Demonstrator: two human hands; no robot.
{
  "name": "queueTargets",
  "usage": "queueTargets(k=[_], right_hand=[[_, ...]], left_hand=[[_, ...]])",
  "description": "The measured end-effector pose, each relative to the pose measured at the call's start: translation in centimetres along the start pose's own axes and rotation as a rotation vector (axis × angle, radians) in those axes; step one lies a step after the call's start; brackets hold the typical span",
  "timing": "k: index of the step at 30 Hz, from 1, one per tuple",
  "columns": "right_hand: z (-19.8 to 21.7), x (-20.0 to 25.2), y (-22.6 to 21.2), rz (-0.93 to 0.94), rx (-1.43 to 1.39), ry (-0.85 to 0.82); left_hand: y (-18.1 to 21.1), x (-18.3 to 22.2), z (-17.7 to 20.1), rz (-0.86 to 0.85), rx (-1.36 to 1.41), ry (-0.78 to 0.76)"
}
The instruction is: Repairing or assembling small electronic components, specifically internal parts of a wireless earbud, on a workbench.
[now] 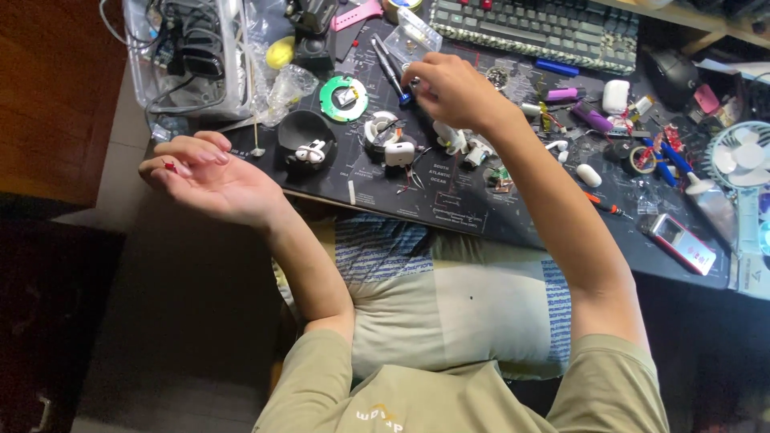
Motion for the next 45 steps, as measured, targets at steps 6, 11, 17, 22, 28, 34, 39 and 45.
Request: queueTargets(k=[6, 11, 17, 22, 28, 34, 39, 45], right_hand=[[5.1, 4.2, 1.4, 0.254, 0.045, 0.461], [7.1, 10.3, 3.3, 0.092, -0.062, 0.639], [6.9, 17.5, 6.6, 0.011, -0.062, 0.706], [6.9, 20.7, 7.8, -0.041, -0.079, 0.749], [5.3, 21.6, 9.5, -0.057, 0.058, 0.682], [7.0, 24.6, 9.2, -0.173, -0.042, 0.656], [7.9, 26.8, 9.4, -0.307, -0.133, 0.577], [7.9, 26.5, 9.6, -0.216, -0.046, 0.660]], left_hand=[[-0.3, 0.9, -0.9, -0.013, -0.037, -0.039], [-1.1, 3.8, -3.5, -0.021, -0.371, -0.428], [-1.5, 9.4, -9.8, 0.049, -0.670, -1.288], [-5.1, 13.8, -10.3, -0.055, -0.967, -1.480], [-6.4, 16.1, -10.0, -0.004, -1.104, -1.610], [-6.0, 18.4, -10.4, 0.138, -0.985, -1.854], [-6.8, 20.7, -10.3, 0.251, -0.979, -1.981], [-8.3, 21.5, -9.9, 0.060, -1.193, -1.933]])
Point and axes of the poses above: each hand's wrist, its own x-axis away from the middle knuckle, its own z-axis out of the back of the hand, y = z × x, the point moved 4 cm from there along -x, towards the middle knuckle, and after that the axes turned 11 degrees about z, right-handed, at the moved point
